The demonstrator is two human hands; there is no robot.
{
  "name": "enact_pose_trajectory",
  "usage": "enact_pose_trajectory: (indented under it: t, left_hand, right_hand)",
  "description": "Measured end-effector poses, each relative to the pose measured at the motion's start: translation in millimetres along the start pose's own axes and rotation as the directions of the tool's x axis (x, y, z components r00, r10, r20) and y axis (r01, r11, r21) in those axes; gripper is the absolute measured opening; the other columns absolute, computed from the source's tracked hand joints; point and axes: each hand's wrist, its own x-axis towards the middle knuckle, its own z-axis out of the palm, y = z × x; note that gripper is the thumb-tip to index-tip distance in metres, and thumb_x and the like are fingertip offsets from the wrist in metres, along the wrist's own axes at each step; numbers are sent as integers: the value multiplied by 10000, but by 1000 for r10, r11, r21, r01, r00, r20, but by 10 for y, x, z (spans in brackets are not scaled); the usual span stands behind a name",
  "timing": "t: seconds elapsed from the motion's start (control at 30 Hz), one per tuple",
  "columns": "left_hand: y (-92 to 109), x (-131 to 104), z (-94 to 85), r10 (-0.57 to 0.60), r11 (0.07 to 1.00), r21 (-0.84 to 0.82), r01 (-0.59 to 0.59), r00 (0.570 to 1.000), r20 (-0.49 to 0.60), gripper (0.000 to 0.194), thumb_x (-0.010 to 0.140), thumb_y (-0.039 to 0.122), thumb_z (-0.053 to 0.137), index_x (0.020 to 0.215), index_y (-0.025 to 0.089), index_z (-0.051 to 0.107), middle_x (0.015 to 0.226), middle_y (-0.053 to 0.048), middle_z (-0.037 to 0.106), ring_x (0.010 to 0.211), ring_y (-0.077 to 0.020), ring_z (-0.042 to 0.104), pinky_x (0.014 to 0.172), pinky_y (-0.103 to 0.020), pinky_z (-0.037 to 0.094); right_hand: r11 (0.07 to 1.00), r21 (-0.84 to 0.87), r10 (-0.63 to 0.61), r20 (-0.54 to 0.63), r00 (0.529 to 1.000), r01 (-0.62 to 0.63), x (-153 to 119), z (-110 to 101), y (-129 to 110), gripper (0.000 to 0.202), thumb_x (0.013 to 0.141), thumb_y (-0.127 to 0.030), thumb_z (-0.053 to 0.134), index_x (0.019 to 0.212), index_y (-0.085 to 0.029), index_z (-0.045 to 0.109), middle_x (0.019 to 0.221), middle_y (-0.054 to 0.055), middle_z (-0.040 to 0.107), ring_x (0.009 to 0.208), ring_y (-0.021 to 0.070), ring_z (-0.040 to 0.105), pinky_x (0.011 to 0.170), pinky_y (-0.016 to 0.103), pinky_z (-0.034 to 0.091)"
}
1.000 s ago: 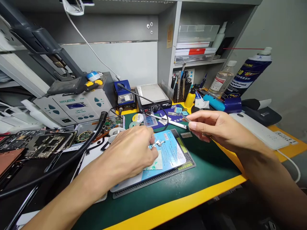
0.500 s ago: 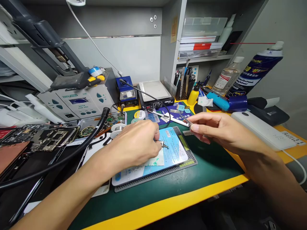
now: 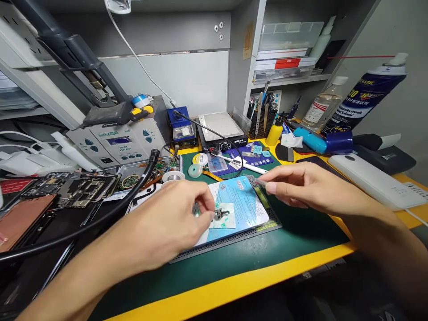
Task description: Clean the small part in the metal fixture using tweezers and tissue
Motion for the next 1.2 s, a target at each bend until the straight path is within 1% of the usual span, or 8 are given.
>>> enact_pose_trajectory:
  t: [0.1,0.2,0.33,0.43,0.63,0.93,1.07,1.2]
  left_hand:
    - [-37,-88,113,119,955,266,-129,992,52,167,840,243,561,810,288,719,694,28,677,606,-168,592,543,-278,391]
    - [-69,-170,162,270,906,355,-231,961,-64,149,897,237,542,888,250,690,858,-23,694,729,-192,617,650,-311,439]
    - [-197,-275,192,576,783,336,-523,813,-78,162,913,111,534,920,192,674,928,-74,675,855,-212,596,766,-357,462]
    - [-316,-317,230,685,701,340,-627,725,-76,250,854,26,588,1049,143,690,1039,-122,688,1031,-271,560,906,-449,456]
    - [-439,-371,315,722,675,359,-645,677,-142,291,846,51,630,1113,118,724,1106,-141,694,1109,-325,545,928,-535,449]
    - [-445,-385,373,725,666,389,-636,674,-141,322,856,79,626,1159,90,733,1115,-159,714,1107,-349,559,914,-556,453]
    - [-483,-378,395,721,666,403,-627,680,-134,309,868,98,609,1153,98,728,1131,-146,709,1112,-344,555,928,-561,445]
    - [-521,-334,429,750,639,420,-644,644,-151,296,867,103,599,1133,96,729,1131,-145,699,1100,-337,552,931,-556,433]
  right_hand:
    - [970,-239,-53,4,999,52,-80,77,-144,355,909,-518,670,1035,-209,791,661,20,638,543,127,498,469,251,353]
    - [918,-392,-61,5,998,58,-164,149,-259,254,906,-448,681,958,-228,796,814,52,734,644,181,609,508,263,411]
    - [882,-470,-12,30,999,24,-187,231,-326,158,883,-353,688,879,-234,792,656,21,710,513,158,577,450,265,378]
    - [847,-530,11,65,998,25,-160,277,-354,149,887,-315,667,928,-248,794,696,4,730,546,153,613,478,255,411]
    - [779,-627,54,104,993,23,-121,342,-475,169,921,-306,620,987,-266,771,780,-30,738,616,129,603,545,230,431]
    - [802,-598,70,68,995,-15,-94,395,-500,156,918,-328,614,935,-257,751,809,-26,729,621,134,588,528,244,417]
    - [811,-584,11,93,996,46,-106,406,-476,150,912,-287,625,962,-255,763,850,-23,736,643,128,602,558,239,439]
    - [797,-593,-51,122,991,113,-81,417,-455,168,920,-267,617,967,-250,776,829,-14,726,693,139,627,585,240,447]
